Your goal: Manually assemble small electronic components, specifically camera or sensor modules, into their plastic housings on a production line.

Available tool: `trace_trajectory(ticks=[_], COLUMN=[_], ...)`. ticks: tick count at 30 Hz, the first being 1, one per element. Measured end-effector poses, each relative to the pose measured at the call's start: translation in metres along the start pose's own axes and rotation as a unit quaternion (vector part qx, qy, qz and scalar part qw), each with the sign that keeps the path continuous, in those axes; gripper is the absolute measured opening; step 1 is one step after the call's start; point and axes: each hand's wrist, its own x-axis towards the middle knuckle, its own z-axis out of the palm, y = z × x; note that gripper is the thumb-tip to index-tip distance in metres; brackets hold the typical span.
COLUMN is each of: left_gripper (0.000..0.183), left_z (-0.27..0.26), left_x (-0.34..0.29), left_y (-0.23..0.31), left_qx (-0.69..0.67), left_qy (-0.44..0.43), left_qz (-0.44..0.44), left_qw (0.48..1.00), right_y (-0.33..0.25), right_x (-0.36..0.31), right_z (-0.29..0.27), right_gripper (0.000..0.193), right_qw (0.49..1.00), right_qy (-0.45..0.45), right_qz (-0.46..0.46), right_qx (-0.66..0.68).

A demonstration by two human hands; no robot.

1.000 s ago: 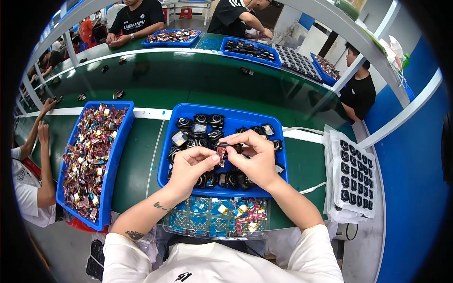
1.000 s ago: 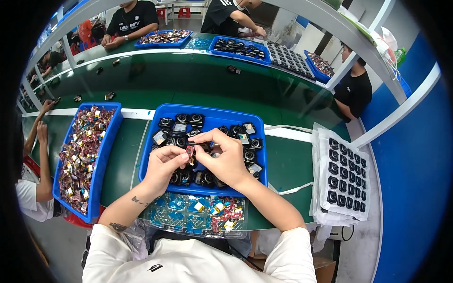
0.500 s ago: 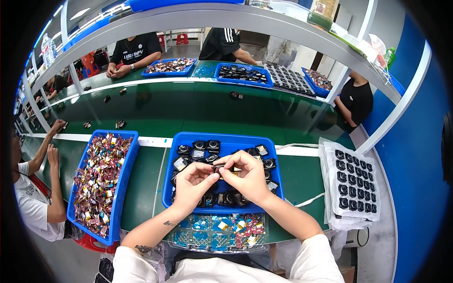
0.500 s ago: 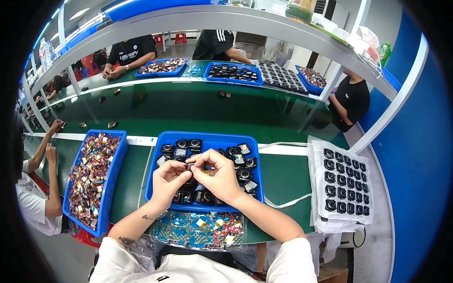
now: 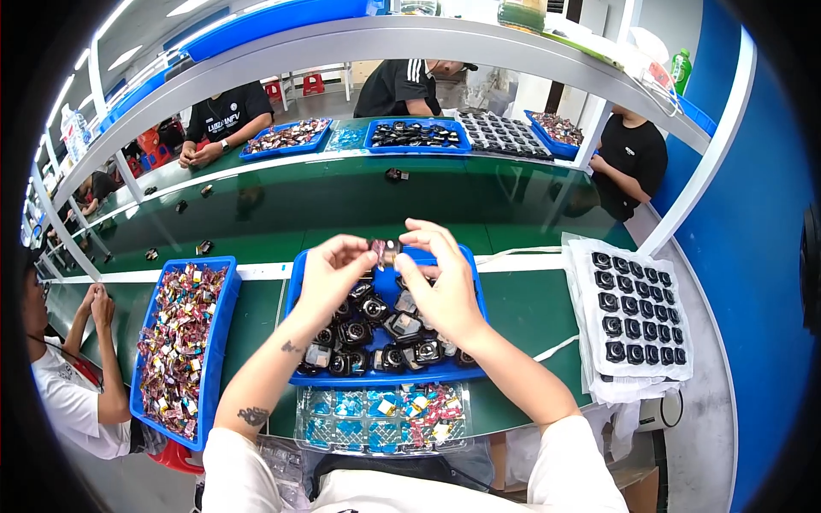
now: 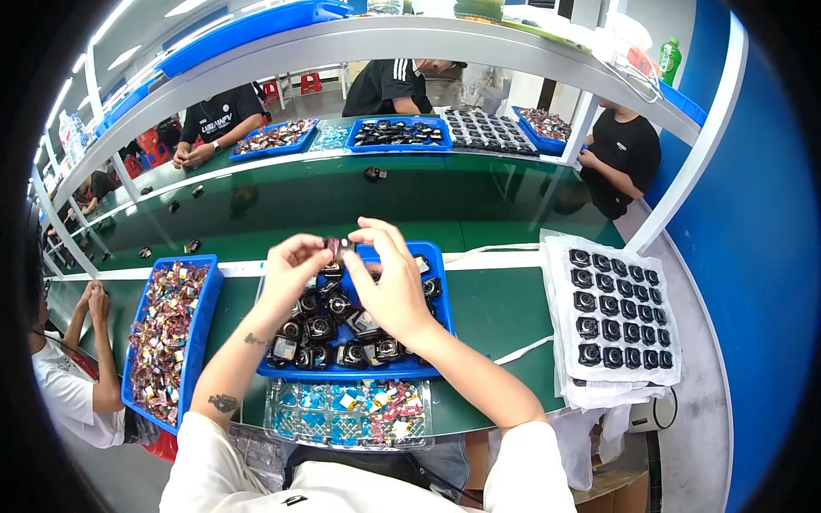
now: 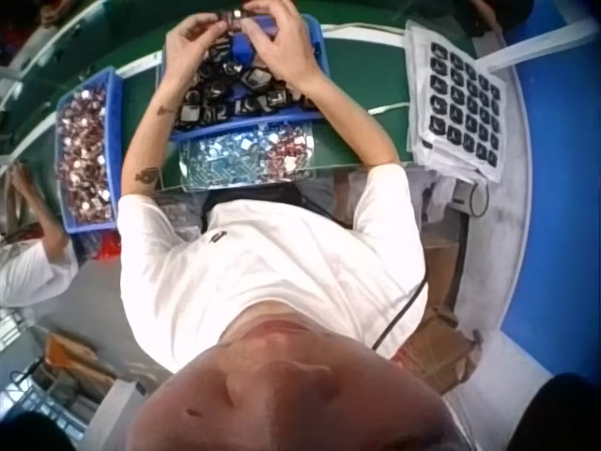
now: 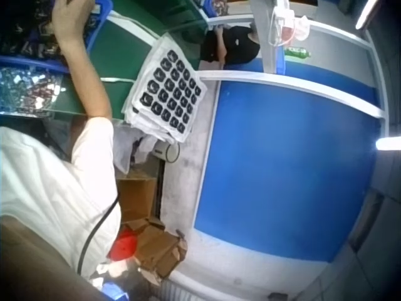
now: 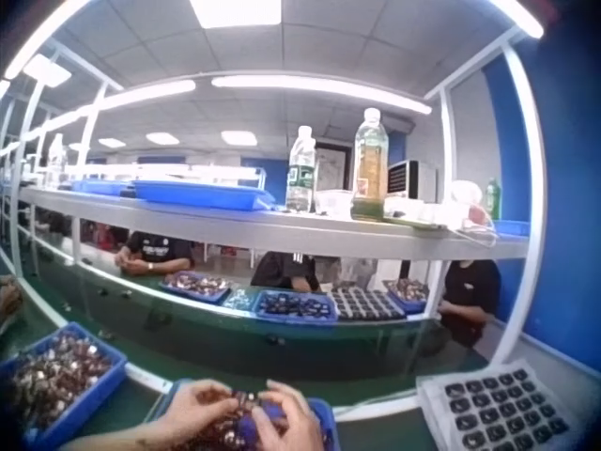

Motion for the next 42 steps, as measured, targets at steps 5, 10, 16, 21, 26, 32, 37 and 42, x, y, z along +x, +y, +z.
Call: trace_trajectory(ticks=[5,10,16,21,26,32,37,42], left_gripper=[0.022,0.019,0.025,0.024,0.022,0.024,0.041,0.042], left_z=[-0.065,-0.119,-0.122,-0.083,-0.05,-0.039,-0.005,0.007], left_x=[0.099,0.138,0.118,0.053,-0.05,-0.119,-0.154,-0.157], left_y=[-0.045,-0.09,-0.095,-0.039,0.013,0.024,0.004,0.001], left_qx=[0.272,0.414,0.52,0.4,0.37,0.419,0.503,0.506], left_qy=[0.113,0.114,0.144,0.066,-0.206,-0.198,-0.303,-0.297], left_qz=[-0.063,-0.179,-0.1,0.038,0.164,0.191,0.232,0.242], left_qw=[0.954,0.885,0.836,0.913,0.891,0.865,0.776,0.773], right_y=[-0.016,-0.025,-0.028,-0.022,-0.015,-0.016,-0.014,-0.014], right_x=[0.004,-0.005,-0.008,-0.023,-0.022,-0.022,-0.021,-0.021], right_z=[-0.016,-0.014,-0.016,-0.006,-0.004,-0.001,0.0,-0.001], right_gripper=[0.011,0.022,0.008,0.023,0.026,0.023,0.028,0.028], right_qw=[0.993,0.981,0.926,0.836,0.822,0.823,0.826,0.829], right_qy=[-0.057,-0.179,-0.327,-0.504,-0.514,-0.522,-0.512,-0.509], right_qz=[0.096,-0.006,-0.09,-0.108,-0.092,-0.056,-0.058,-0.06], right_qx=[0.048,-0.073,-0.166,-0.187,-0.228,-0.215,-0.23,-0.223])
